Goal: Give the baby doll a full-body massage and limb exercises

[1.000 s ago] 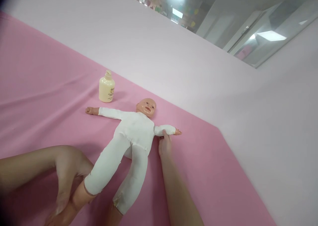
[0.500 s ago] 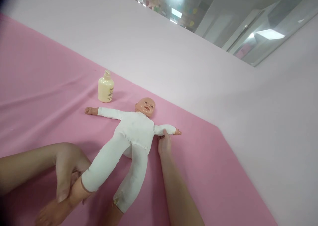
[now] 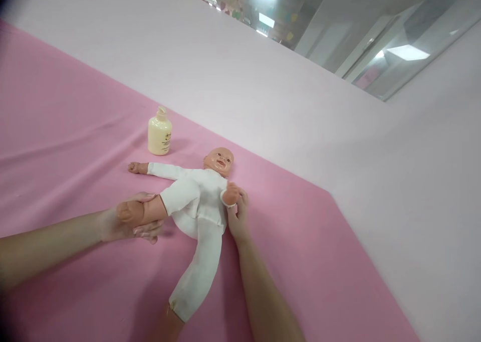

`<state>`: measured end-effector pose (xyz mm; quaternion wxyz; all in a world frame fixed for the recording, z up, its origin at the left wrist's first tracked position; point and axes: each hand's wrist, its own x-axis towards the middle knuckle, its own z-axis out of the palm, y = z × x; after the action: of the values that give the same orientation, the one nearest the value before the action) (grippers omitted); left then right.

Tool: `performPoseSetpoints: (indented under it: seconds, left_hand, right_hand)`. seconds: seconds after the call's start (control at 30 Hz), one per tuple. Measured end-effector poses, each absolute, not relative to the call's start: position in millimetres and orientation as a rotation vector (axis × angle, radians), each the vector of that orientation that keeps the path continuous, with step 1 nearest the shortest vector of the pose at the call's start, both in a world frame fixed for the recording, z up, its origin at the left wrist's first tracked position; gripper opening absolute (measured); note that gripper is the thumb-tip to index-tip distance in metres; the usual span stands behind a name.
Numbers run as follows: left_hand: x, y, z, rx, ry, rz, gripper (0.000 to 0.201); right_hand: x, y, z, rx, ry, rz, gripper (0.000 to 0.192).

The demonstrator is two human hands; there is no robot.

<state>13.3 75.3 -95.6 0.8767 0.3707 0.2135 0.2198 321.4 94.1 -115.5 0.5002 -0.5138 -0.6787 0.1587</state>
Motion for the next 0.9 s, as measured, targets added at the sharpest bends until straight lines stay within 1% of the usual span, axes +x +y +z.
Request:
performPoseSetpoints:
  seconds: [0.13, 0.23, 0.4, 0.53, 0.63, 0.73, 0.83, 0.9]
  left_hand:
    - [15.9, 72.3, -92.6, 0.768, 0.551, 0.445, 0.054]
    - [18.8, 71.4, -96.1, 0.769, 0.608, 0.484, 0.05]
    - [17.8, 72.1, -95.4, 0.788, 0.651, 0.488, 0.051]
    - [13.0, 71.6, -88.9, 0.821, 0.564, 0.462, 0.049]
    - [11.1, 70.5, -89.7, 0.878, 0.495, 0.41, 0.052]
    - [10.4, 68.5, -93.0, 0.911, 0.49, 0.27, 0.057]
    - [8.4, 64.8, -91.8, 0.925, 0.47, 0.106, 0.066]
    - [6.1, 61.9, -88.3, 0.965, 0.412, 0.056, 0.066]
  right_hand:
    - [320.4, 93.0, -112.8, -1.222, -1.903, 0.213, 0.039]
    - [319.6, 92.6, -111.2, -1.21, -1.957, 0.169, 0.043]
    - [320.2, 92.4, -111.1, -1.21, -1.972, 0.152, 0.042]
    - [320.2, 91.2, -112.6, -1.189, -1.961, 0.201, 0.041]
    - [319.0, 90.2, -114.8, -1.2, -1.887, 0.309, 0.05]
    - [316.9, 91.0, -117.3, -1.219, -1.761, 0.424, 0.062]
    - [315.0, 93.7, -119.4, -1.195, -1.602, 0.478, 0.066]
    - [314.5, 96.2, -120.6, -1.187, -1.438, 0.522, 0.068]
